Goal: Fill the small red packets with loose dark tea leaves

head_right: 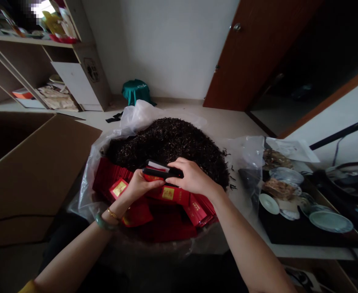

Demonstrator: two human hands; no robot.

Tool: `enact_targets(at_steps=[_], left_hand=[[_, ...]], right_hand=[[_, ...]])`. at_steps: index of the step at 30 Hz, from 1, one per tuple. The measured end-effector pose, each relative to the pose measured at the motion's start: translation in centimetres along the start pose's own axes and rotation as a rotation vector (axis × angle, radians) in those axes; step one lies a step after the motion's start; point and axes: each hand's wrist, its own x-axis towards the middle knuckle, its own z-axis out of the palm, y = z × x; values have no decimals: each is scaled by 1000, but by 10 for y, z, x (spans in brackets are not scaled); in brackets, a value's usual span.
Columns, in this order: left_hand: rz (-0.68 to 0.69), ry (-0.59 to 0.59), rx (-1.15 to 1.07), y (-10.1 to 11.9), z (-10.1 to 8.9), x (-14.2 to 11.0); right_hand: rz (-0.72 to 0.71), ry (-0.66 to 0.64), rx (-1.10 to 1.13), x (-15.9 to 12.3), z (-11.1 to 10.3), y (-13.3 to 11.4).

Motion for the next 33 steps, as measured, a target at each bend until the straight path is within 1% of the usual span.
enact_targets(at_steps=[4,9,15,18,21,24,26,30,33], left_hand=[[-11,-20,-8,2,1,-1],[-7,-30,-20,4,2,-1],[-30,70,27,5,1,-1],[-26,81,30,4,0,0],[-46,83,22,2,-1,1],[-58,126,22,2,-3,1],[-29,160,3,3,-3,2],[-21,188,-121,3,-3,3],[-23,185,-133,0,-3,5]], right_hand=[[-19,14,-6,1,6,-4],[-31,36,-54,0,7,-8],[-52,42,-66,1,11,-6],[-45,21,-41,1,12,-4],[-13,16,9,2,9,1],[58,43,34,3,2,14],[134,8,-9,3,1,28],[305,-173,-242,2,10,58],[391,-287,-379,1,20,68]])
